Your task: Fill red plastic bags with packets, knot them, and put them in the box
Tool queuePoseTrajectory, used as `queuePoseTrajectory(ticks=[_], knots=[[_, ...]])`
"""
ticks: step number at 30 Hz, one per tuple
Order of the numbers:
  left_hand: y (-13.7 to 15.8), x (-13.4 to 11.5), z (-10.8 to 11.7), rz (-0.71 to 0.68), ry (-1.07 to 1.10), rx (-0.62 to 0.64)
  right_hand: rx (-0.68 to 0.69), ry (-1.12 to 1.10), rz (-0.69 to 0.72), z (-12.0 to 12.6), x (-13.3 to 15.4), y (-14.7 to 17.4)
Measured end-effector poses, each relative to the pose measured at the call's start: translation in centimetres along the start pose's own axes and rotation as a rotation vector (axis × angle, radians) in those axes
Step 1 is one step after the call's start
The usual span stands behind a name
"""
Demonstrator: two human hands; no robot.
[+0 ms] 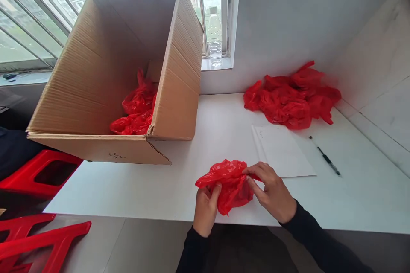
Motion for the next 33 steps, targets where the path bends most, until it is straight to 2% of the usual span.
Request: queuePoseTrajectory(ticks=[5, 9, 11, 16, 18, 21, 24, 28, 31, 33], knots=[[0.1, -0.7, 1.3, -0.042, -0.102, -0.001, -0.163, 0.123, 0.058, 1.6, -0.4, -0.3], [0.1, -2.2, 2.4, -0.114, -0.193, -0.096, -0.228, 0.229, 0.094, 2.1, -0.6, -0.3], [-0.3, -3.4, 1.8, -0.156, -0.276, -0.101, -0.237, 0.271, 0.09, 1.9, -0.5, -0.3], [-2.2, -4.9, -1.7, -0.219, -0.496, 0.032, -0.269, 0.329, 0.092, 1.9, 0.0, -0.4], [-2.8, -4.7, -1.8, -0.209, -0.529, -0.008, -0.304, 0.354, 0.072, 2.4, -0.4, -0.2], [-3.1, -4.0, -0.1, -0.169, -0.528, -0.106, -0.355, 0.388, -0.02, 3.4, -1.5, 0.2], [-2.7, -4.0, 1.1, -0.164, -0.527, -0.144, -0.317, 0.283, -0.066, 3.5, -2.2, 0.4], [-2.4, -5.1, -0.8, -0.286, -0.647, -0.087, -0.242, 0.094, -0.073, 2.5, -1.3, -0.4], [-2.7, -5.5, -2.2, -0.382, -0.797, -0.012, -0.164, 0.134, -0.059, 1.9, -0.6, -1.2], [-3.0, -5.5, -1.7, -0.378, -0.805, -0.018, -0.115, 0.155, -0.032, 1.9, -0.8, -1.5]])
Point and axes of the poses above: each hand's wrist, its own y-axis away from the middle knuckle, its own z-axis out of the back of the hand, x = y × z, the point moved 3 cm from there along -y, towards the middle knuckle, and after that the axes turned 11 degrees about x, right-handed, at the moved point
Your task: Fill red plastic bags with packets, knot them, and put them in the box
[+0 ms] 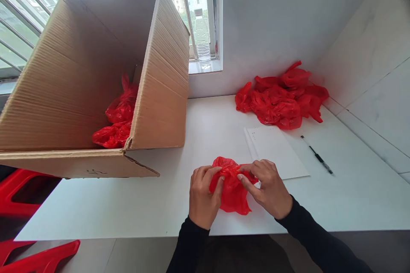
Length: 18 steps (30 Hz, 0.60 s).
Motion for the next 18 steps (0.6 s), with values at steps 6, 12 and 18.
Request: queuePoseTrajectory(ticks=[6, 12, 18], knots=[[1.3, 2.5, 2.4, 0.202, 0.079, -0.156, -0.147, -0.107, -0.18, 1.8, -1.9, 0.7], [1.0, 0.2, 1.9, 0.067, 0.084, -0.068, -0.03, -0.158, -0.058, 1.0, 0.8, 0.1], [1.5, 1.4, 4.2, 0.213, 0.207, -0.236, -0.182, -0.273, -0.195, 2.2, -0.7, 0.3]])
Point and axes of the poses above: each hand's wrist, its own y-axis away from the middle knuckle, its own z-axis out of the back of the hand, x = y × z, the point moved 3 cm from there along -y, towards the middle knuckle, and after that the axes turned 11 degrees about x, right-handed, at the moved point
